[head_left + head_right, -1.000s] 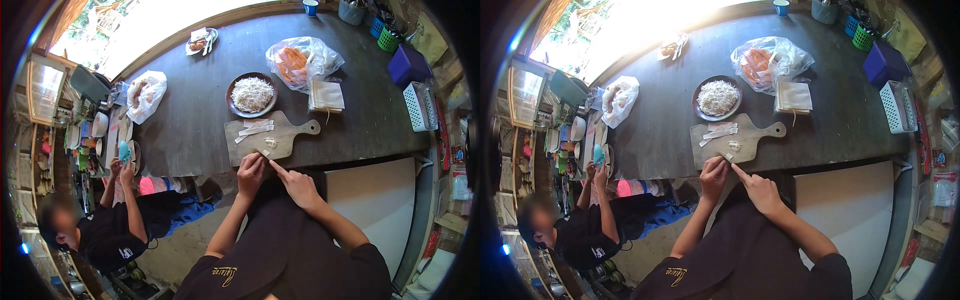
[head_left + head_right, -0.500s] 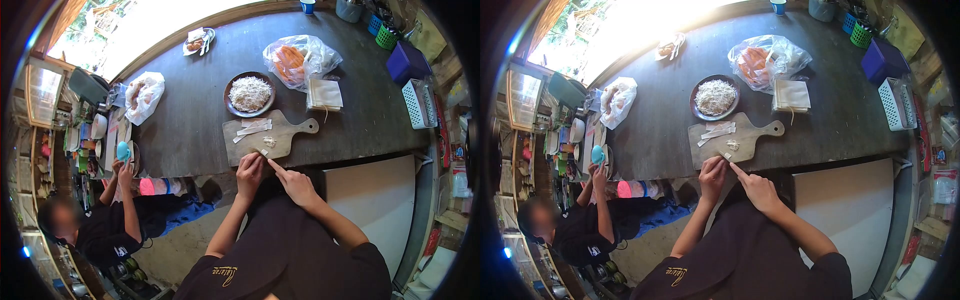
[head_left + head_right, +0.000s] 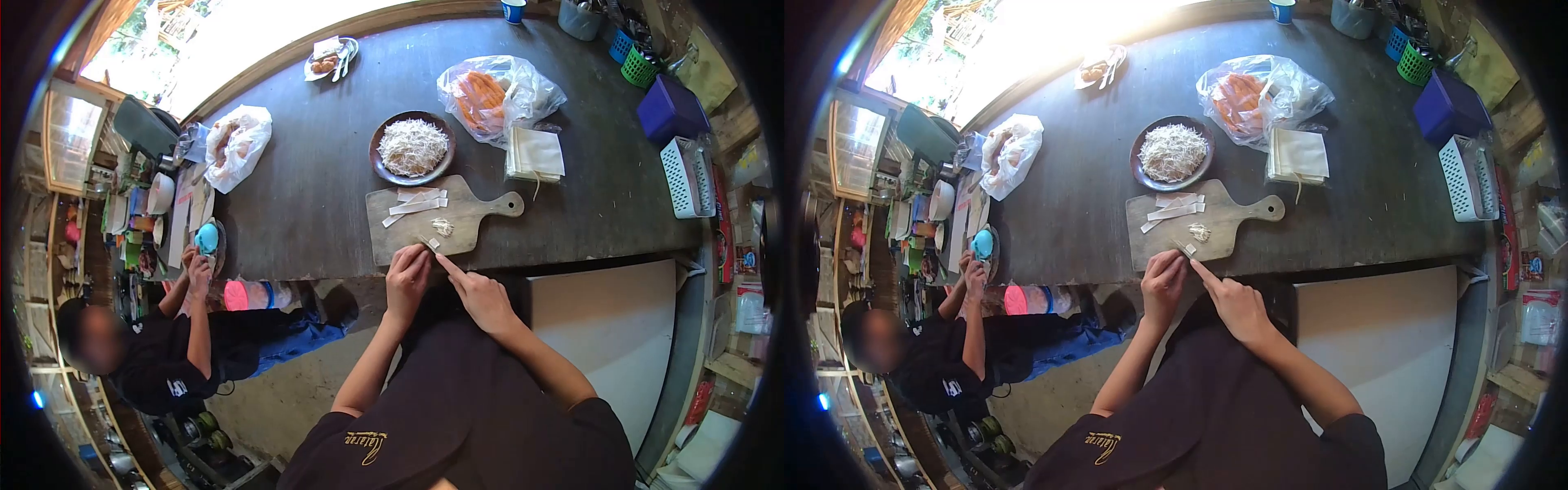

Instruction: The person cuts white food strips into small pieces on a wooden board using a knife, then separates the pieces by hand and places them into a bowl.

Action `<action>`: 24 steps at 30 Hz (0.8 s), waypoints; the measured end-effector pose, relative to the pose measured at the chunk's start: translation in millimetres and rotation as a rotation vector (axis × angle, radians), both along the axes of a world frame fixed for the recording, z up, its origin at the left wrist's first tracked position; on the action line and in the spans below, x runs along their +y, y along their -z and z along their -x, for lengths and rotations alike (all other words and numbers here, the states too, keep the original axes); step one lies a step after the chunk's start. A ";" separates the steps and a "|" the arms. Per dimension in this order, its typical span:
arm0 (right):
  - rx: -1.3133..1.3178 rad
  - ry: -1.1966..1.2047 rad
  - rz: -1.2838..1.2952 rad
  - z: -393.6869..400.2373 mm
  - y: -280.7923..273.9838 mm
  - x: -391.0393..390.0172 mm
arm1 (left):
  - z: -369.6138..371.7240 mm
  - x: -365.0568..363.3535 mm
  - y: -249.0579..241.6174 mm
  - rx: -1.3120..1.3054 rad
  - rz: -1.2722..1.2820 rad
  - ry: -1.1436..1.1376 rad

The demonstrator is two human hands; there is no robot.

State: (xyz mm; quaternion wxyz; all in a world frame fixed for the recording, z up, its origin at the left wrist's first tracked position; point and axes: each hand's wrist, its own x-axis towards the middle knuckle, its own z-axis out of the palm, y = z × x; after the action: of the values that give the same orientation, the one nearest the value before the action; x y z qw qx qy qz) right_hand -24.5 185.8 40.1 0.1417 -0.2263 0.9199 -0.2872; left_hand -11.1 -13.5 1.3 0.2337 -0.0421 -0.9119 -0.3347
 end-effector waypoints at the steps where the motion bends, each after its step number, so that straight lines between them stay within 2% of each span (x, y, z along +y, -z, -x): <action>1: 0.036 -0.004 0.033 2.9 8.6 -4.0 | -1.3 0.8 0.7 -0.002 0.004 -0.001; 3: 0.114 -0.010 0.104 11.6 20.1 -12.4 | -3.0 2.8 1.6 -0.004 0.004 -0.006; 6: 0.094 -0.007 0.133 13.1 12.2 -5.7 | -1.3 0.6 2.8 0.014 0.024 -0.010; 9: -0.060 -0.007 0.032 2.4 -10.0 5.2 | -2.0 1.3 2.1 0.010 0.016 -0.019; 12: -0.089 -0.011 -0.018 -0.9 -13.4 6.9 | -2.1 1.7 1.9 0.007 -0.003 -0.020; 21: -0.022 0.071 0.132 2.9 -26.3 15.4 | 1.5 1.7 -1.6 0.050 -0.025 -0.008; 24: 0.058 0.048 0.058 1.8 -11.2 16.8 | 1.8 1.5 0.9 0.061 -0.017 -0.001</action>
State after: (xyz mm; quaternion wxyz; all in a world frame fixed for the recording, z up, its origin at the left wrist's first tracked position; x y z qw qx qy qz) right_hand -26.3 202.6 51.3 0.1013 -0.2163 0.9201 -0.3105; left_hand -12.9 -12.0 0.5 0.2618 -0.0495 -0.9015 -0.3410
